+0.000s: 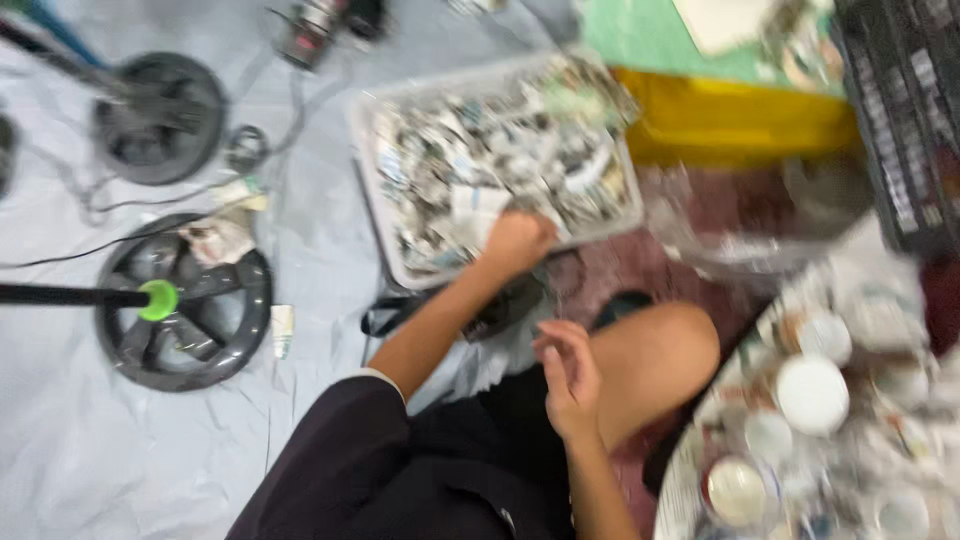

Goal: The person sits on the floor and wraps various ceramic cups and bowls with newspaper. They fold the newspaper around each item individually and place the wrapped items into a nearby plastic basket.

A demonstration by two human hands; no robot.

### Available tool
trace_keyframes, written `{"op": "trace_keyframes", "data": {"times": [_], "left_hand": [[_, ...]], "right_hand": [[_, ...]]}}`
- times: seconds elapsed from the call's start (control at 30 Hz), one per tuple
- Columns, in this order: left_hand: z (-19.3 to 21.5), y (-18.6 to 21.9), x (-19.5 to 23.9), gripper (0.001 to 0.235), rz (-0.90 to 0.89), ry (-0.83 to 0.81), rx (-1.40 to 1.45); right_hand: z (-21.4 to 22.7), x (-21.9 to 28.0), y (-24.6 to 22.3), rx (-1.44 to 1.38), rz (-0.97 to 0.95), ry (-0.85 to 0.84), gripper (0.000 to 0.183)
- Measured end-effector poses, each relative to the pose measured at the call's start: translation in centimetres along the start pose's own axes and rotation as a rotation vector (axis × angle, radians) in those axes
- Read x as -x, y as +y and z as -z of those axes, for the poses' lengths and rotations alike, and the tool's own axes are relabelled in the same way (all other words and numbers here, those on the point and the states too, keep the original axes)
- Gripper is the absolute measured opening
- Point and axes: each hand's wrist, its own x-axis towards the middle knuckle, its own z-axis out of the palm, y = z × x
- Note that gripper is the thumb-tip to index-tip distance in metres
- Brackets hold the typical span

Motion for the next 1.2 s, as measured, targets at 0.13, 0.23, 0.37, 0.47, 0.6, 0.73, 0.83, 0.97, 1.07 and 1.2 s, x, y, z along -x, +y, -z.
{"op": "trace_keyframes", "data": {"times": [0.13,0.23,0.37,0.47,0.6,0.73,0.83,0.97,1.07,1.2], "left_hand": [[0.1,1.7,1.3,0.035,0.057,-0.051,0.03],[-0.2,2.6,2.6,0.041,0.06,-0.012,0.035],[-0.6,2.7,2.1,0.047,0.037,0.009,0.026],[-0.8,2.1,1.7,0.048,0.081,-0.113,0.014],[-2.8,2.0,1.4,0.054,0.111,-0.204,-0.032],[-4.2,0.7,-0.1,0.07,0.155,-0.351,-0.111],[-4.8,0.5,-2.1,0.083,0.129,-0.507,-0.147],[-3.2,1.3,-3.5,0.082,0.129,-0.697,-0.207],[0.3,4.8,-4.6,0.071,0.142,-0.555,-0.399],[5.2,11.3,-4.9,0.049,-0.132,-0.364,-0.091]], "right_hand": [[0.9,-0.1,1.1,0.033,-0.058,-0.026,0.023],[1.2,0.7,2.3,-0.084,-0.062,0.01,0.023],[2.3,1.0,3.1,-0.208,-0.188,0.077,0.028],[2.4,0.8,3.5,-0.159,-0.138,0.112,0.027],[2.7,1.1,3.9,-0.009,-0.229,0.159,0.029],[2.1,-0.1,4.5,0.024,-0.265,0.171,0.032],[2.2,0.1,4.1,0.005,-0.229,0.18,0.032],[2.9,1.4,3.0,-0.05,-0.31,0.201,0.033],[3.9,2.5,1.2,0.086,-0.006,0.18,0.028],[7.2,5.5,-1.9,0.195,0.125,0.348,0.019]]}}
